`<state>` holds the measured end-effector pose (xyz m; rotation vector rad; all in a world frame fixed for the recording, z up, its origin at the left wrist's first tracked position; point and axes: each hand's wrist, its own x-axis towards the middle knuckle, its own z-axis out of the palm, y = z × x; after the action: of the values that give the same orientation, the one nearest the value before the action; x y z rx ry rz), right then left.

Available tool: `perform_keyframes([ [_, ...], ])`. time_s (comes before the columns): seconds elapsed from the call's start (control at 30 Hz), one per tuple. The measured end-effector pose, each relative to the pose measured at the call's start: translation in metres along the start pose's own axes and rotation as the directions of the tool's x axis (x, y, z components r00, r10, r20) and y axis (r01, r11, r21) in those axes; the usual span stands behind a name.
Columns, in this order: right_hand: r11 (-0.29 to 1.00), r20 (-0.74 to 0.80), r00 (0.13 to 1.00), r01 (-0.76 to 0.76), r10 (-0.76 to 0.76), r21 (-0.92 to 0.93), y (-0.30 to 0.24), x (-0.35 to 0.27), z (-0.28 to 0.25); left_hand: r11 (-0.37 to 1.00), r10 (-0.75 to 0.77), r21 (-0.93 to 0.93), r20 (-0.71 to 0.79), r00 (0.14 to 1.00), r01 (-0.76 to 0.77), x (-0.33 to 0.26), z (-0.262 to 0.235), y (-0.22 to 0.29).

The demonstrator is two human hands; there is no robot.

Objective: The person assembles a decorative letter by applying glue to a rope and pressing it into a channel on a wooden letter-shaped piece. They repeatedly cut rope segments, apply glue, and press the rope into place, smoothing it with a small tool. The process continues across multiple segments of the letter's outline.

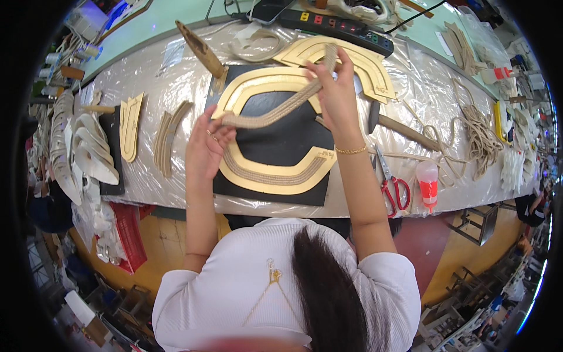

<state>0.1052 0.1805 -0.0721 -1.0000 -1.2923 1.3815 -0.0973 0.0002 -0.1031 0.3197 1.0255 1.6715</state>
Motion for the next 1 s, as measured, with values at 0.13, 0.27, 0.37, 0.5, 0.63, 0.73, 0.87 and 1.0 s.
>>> perform_keyframes([
  [0.13,0.586,0.052,0.907,0.312,-0.418,-0.748,0.016,-0.028,-0.022,0.900,0.278,0.390,-0.172,0.945,-0.194,0.000,-0.009,0.007],
  [0.27,0.719,0.461,0.860,0.460,-0.217,-0.520,0.016,-0.069,-0.001,0.324,0.432,0.914,0.088,0.898,-0.246,-0.029,-0.025,0.009],
  [0.37,0.763,0.682,0.726,0.489,-0.087,-0.423,0.031,-0.102,0.042,-0.044,0.401,0.944,0.315,0.860,-0.326,-0.057,-0.041,-0.001],
  [0.5,0.629,0.748,0.644,0.651,-0.161,-0.425,0.048,-0.107,0.076,-0.276,0.216,0.926,0.320,0.923,-0.256,-0.066,-0.056,-0.013],
  [0.63,0.528,0.760,0.616,0.724,-0.207,-0.443,0.049,-0.106,0.089,-0.322,0.211,0.916,0.317,0.925,-0.240,-0.071,-0.055,-0.023],
  [0.73,0.592,0.742,0.656,0.656,-0.141,-0.468,0.037,-0.110,0.077,-0.311,0.264,0.931,0.278,0.924,-0.192,-0.077,-0.050,-0.029],
  [0.87,0.559,0.709,0.705,0.586,0.005,-0.587,0.016,-0.128,0.030,-0.311,0.287,0.939,0.242,0.927,-0.149,-0.083,-0.048,-0.036],
  [1.0,0.467,0.706,0.707,0.641,-0.048,-0.610,0.018,-0.152,0.005,-0.296,0.327,0.924,0.334,0.884,-0.240,-0.086,-0.044,-0.043],
])
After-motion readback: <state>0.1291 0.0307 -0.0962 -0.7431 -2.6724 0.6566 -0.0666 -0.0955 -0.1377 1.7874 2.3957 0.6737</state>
